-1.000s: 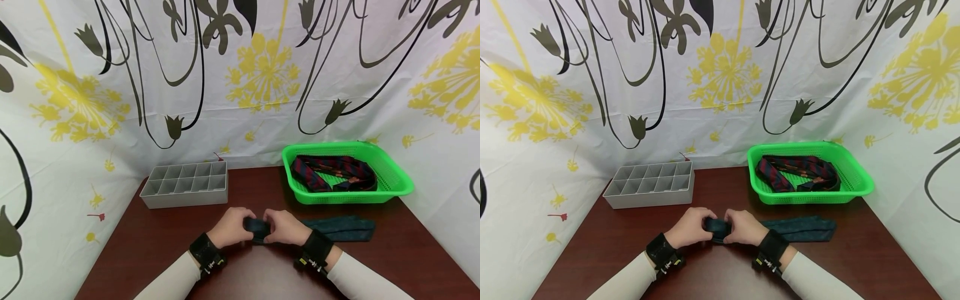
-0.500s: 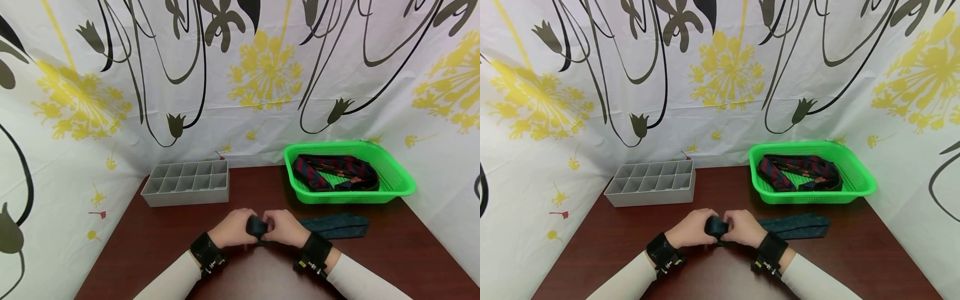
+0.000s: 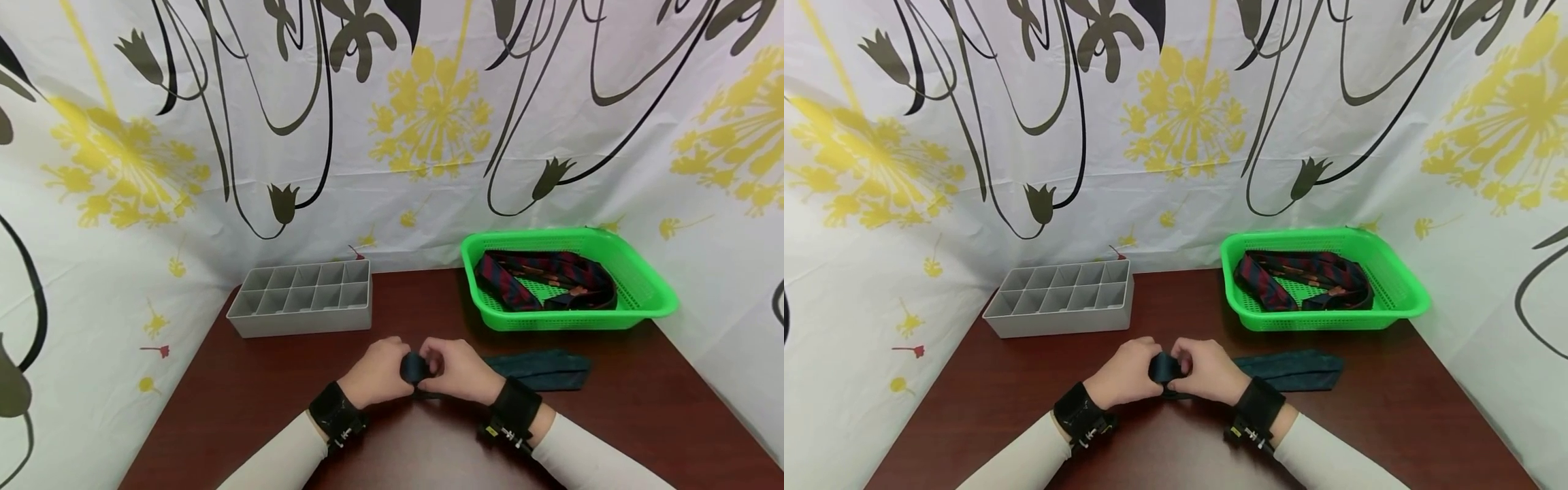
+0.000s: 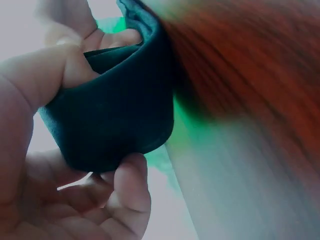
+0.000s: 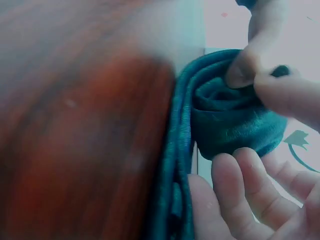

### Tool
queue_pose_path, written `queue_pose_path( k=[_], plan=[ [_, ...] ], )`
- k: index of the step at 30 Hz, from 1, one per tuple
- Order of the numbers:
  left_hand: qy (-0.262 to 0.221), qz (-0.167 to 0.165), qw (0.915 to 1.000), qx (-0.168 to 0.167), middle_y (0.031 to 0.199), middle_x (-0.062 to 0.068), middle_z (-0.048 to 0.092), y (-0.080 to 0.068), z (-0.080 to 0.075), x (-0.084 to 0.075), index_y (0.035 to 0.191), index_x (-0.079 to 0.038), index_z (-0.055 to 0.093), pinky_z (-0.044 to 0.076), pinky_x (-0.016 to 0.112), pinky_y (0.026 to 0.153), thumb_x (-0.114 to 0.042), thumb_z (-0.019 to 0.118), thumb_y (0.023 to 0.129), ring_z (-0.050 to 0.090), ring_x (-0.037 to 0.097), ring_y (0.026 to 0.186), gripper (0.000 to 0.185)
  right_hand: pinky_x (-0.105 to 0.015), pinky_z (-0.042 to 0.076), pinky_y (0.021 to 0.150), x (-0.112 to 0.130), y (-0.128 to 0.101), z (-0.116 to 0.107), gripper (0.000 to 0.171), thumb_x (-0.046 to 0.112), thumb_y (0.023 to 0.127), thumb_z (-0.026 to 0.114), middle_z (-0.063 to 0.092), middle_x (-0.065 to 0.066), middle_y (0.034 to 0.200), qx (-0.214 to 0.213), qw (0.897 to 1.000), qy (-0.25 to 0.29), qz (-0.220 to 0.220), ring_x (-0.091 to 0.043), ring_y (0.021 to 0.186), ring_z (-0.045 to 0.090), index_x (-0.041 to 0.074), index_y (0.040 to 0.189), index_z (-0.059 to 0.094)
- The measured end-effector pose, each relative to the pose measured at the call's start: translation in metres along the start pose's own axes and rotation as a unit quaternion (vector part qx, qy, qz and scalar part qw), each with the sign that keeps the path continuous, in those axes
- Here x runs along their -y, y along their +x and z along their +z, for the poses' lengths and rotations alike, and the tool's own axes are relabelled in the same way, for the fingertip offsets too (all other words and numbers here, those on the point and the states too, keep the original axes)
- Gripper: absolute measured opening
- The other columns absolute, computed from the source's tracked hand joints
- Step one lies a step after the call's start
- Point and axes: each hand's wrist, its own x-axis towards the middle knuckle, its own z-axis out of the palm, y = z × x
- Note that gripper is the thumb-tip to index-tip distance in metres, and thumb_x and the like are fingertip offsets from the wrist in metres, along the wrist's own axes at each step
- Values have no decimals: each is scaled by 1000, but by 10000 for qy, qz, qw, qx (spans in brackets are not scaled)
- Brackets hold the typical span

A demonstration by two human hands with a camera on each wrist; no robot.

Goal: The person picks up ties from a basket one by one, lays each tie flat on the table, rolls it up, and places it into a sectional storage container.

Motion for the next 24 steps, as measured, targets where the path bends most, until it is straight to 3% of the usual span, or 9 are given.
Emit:
queue_pose_path(
  k=[4, 7, 13, 16, 20, 24],
  plan=[
    [-304, -65, 9992, 240, 94, -5, 61, 1, -1, 2, 108, -16, 70, 51, 21, 71, -27, 88, 79, 56, 7, 81, 37, -23, 47, 61, -1, 1, -2, 24, 18, 79, 89, 60, 13, 67, -36, 9979, -618, 203, -2, 61, 53, 25, 89, 67],
    [-599, -99, 9976, 344, 97, -6, 63, 1, 0, 3, 113, -17, 68, 52, 22, 74, -28, 87, 81, 57, 7, 84, 38, -23, 45, 59, -3, 1, -4, 26, 17, 77, 88, 58, 14, 66, 97, 9948, -946, 363, -2, 58, 52, 24, 90, 66],
    [-356, 4, 9993, 136, 89, -7, 59, 0, 5, 3, 105, -17, 74, 49, 20, 66, -30, 87, 81, 54, 6, 76, 31, -25, 51, 68, 0, 0, -2, 45, 30, 78, 92, 63, 15, 78, 198, 9984, -509, 134, -3, 68, 58, 29, 112, 63],
    [-259, 22, 9996, 67, 90, -6, 57, 0, 5, 3, 103, -17, 72, 49, 21, 66, -29, 89, 78, 54, 7, 76, 33, -25, 50, 66, 1, 0, -2, 37, 30, 78, 91, 62, 15, 73, 137, 9986, -508, 73, -3, 65, 58, 30, 104, 66],
    [-370, -99, 9988, 320, 94, -5, 58, 1, 6, 7, 107, -18, 69, 51, 22, 70, -27, 89, 76, 55, 8, 80, 38, -25, 48, 64, -3, 1, -5, 29, 21, 74, 91, 59, 14, 67, 268, 9958, -834, 250, -3, 60, 54, 26, 91, 67],
    [-411, -160, 9983, 377, 93, -6, 61, 2, 8, 11, 108, -19, 70, 51, 23, 73, -29, 88, 78, 56, 8, 82, 36, -26, 49, 68, -7, 1, -8, 35, 22, 73, 93, 63, 13, 77, 425, 9941, -941, 324, -4, 68, 56, 25, 97, 67]
  ],
)
